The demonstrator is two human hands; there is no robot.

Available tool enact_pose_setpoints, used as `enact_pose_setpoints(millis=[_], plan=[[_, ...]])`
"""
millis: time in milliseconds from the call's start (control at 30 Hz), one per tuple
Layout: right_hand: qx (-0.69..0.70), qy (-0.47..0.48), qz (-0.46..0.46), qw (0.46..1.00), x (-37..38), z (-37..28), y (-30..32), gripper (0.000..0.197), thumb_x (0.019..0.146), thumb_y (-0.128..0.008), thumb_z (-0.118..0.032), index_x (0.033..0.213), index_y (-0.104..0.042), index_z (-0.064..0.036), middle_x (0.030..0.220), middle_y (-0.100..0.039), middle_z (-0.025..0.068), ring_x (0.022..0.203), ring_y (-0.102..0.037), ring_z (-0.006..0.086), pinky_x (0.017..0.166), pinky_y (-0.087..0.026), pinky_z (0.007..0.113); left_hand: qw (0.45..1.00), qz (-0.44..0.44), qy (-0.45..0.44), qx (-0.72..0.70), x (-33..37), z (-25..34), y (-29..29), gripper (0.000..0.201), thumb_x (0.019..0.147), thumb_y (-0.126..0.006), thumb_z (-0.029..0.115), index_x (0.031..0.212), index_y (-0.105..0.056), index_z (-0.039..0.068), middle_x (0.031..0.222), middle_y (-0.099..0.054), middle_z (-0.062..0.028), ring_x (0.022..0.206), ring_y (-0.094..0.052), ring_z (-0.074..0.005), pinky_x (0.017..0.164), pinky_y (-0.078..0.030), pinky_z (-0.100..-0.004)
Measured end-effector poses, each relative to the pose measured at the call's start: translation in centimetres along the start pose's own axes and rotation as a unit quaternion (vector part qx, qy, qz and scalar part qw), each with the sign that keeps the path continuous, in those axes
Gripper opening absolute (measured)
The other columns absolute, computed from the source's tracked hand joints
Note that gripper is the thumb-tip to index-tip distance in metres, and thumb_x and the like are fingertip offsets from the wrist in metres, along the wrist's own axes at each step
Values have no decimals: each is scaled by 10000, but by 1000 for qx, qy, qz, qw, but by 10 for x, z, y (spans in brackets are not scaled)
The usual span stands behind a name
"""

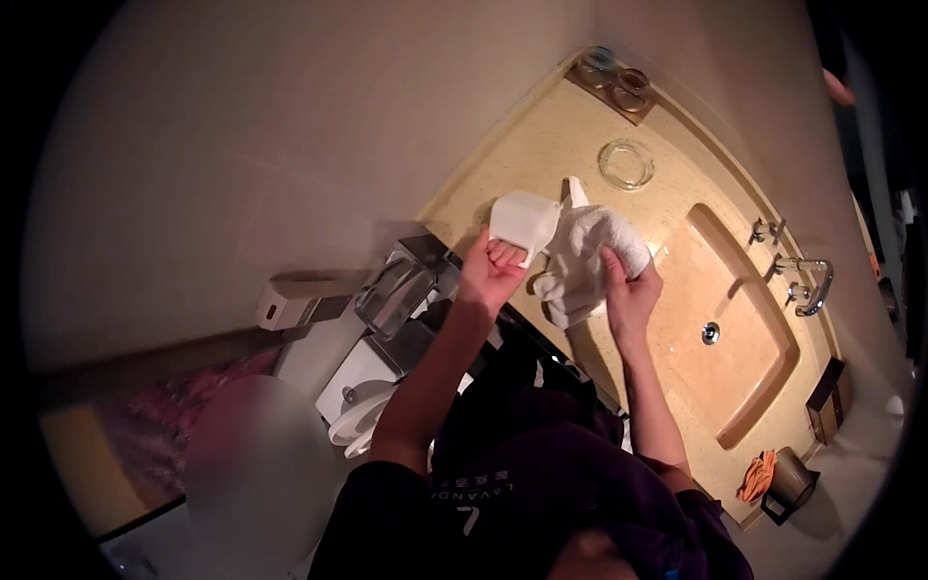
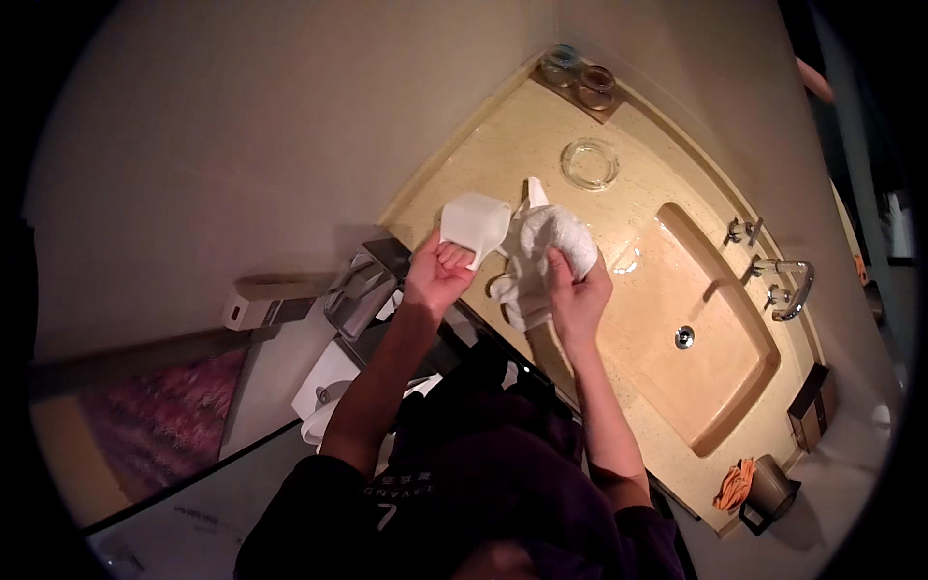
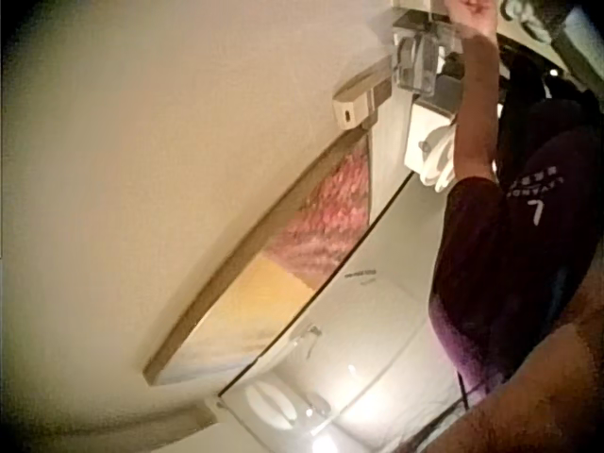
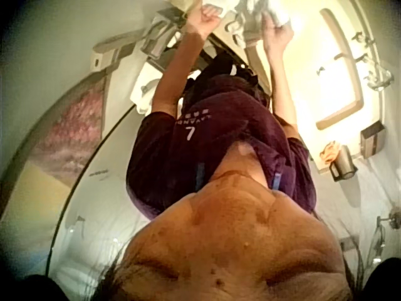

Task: The person scrubs the inside of a toilet bowl with a toilet brush, then moves to the sink to wash and wring out an orange cloth under running water. They dry the cloth and use a white towel to wipe the sink countertop and a glass.

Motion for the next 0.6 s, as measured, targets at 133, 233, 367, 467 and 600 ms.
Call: enact_pose_setpoints(millis=[133, 233, 367, 467, 600], plan=[[-149, 256, 70, 952, -20, -20, -16, 429, 772, -639, 74, 1189, -642, -31, 1156, -614, 185, 903, -670, 357, 757, -553, 373, 1000, 4, -5, -2, -2, 2, 2, 423, 1054, -523, 236, 663, -393, 142, 534, -328, 44, 481, -319, -106, 545, -306, -271], [-229, 248, -53, 940, -31, -23, -29, 576, 693, -632, 85, 1251, -594, -51, 1287, -571, 229, 914, -646, 433, 746, -569, 463, 1000, 13, -20, 7, -7, -3, -4, 424, 1041, -550, 235, 656, -399, 143, 526, -340, 40, 480, -322, -113, 545, -312, -273], [-111, 91, -313, 939, -23, -27, -39, 527, 751, -663, 71, 1261, -600, -48, 1096, -663, 141, 901, -683, 246, 748, -556, 324, 994, 23, -50, 96, -9, 2, 6, 442, 1048, -555, 349, 680, -406, 155, 551, -306, 59, 479, -290, -92, 540, -283, -256], [219, -175, -334, 900, -18, 7, -38, 503, 813, -711, 44, 1290, -563, -15, 1093, -660, 74, 964, -654, 159, 805, -540, 289, 971, -77, -10, 224, -24, -8, -13, 438, 1059, -529, 380, 689, -408, 179, 566, -283, 71, 495, -277, -83, 544, -279, -251], [232, -140, -345, 899, -19, -1, -54, 520, 830, -775, -48, 1303, -560, -29, 1111, -676, 98, 962, -668, 177, 828, -535, 297, 930, -112, -56, 346, -44, -25, -40, 427, 1063, -508, 406, 717, -386, 186, 586, -252, 81, 529, -259, -78, 566, -279, -254]])
Point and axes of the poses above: each hand's wrist, its own x-axis towards the middle knuckle, its own y-axis out of the back of the hand, z = x × y, the point moved 4 cm from there along x, towards the middle knuckle
